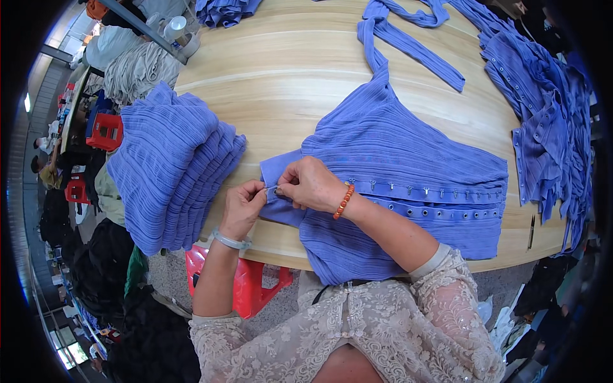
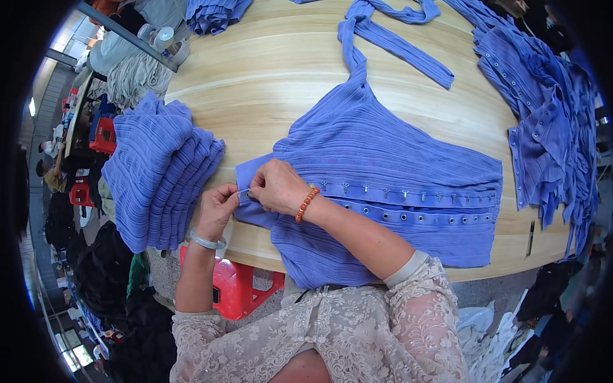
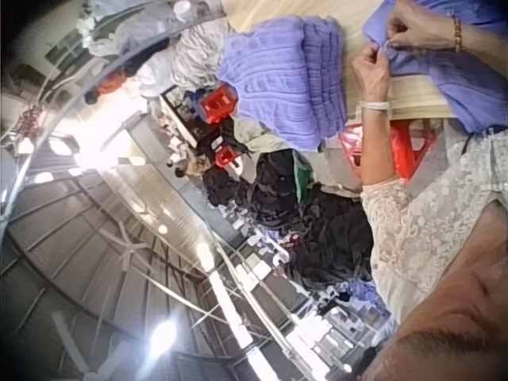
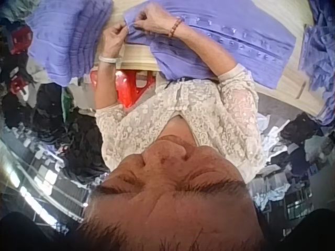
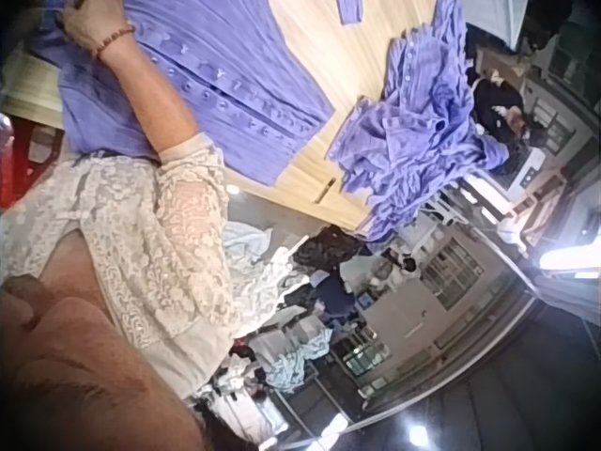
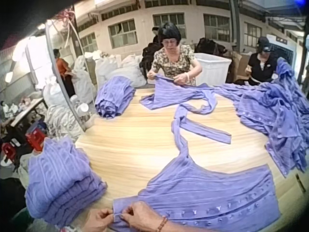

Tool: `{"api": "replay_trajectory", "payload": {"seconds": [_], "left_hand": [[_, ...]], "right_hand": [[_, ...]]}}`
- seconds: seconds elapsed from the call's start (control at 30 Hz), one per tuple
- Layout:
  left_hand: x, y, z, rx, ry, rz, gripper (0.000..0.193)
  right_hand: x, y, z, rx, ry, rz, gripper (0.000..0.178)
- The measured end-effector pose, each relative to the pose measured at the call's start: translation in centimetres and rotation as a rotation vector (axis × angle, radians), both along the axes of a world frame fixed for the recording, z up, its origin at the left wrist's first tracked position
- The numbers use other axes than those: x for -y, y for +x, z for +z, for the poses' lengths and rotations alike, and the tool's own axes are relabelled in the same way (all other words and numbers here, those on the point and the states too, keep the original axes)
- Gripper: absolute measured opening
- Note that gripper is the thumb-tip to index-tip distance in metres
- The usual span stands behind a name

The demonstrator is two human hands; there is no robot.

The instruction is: The person trims loose threads on a garment using thread snips, fastens the hooks along the front, and folds the garment on the table by hand.

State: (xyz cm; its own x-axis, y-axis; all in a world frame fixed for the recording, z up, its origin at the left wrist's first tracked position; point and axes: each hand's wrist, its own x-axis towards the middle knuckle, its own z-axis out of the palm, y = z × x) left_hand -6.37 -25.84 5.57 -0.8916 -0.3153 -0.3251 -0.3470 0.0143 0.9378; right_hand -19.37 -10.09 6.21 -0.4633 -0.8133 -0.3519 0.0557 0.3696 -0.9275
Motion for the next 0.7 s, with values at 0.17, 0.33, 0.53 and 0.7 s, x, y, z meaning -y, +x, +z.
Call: {"api": "replay_trajectory", "payload": {"seconds": [0.17, 0.33, 0.53, 0.7], "left_hand": [[0.4, 0.1, 0.3, -0.003, -0.004, -0.043, 0.006], [0.6, 0.3, -0.5, -0.040, 0.004, -0.040, 0.005], [0.7, 0.4, -0.5, -0.045, 0.042, -0.042, 0.005], [0.6, 0.3, 0.0, -0.033, 0.033, -0.048, 0.006]], "right_hand": [[0.0, -0.6, 0.3, 0.156, 0.007, 0.007, 0.015], [-0.1, -0.3, -0.6, 0.135, -0.060, 0.024, 0.015], [-0.3, -0.2, -0.7, 0.098, -0.136, 0.007, 0.017], [-0.3, 0.0, -0.8, 0.043, -0.137, 0.002, 0.017]]}}
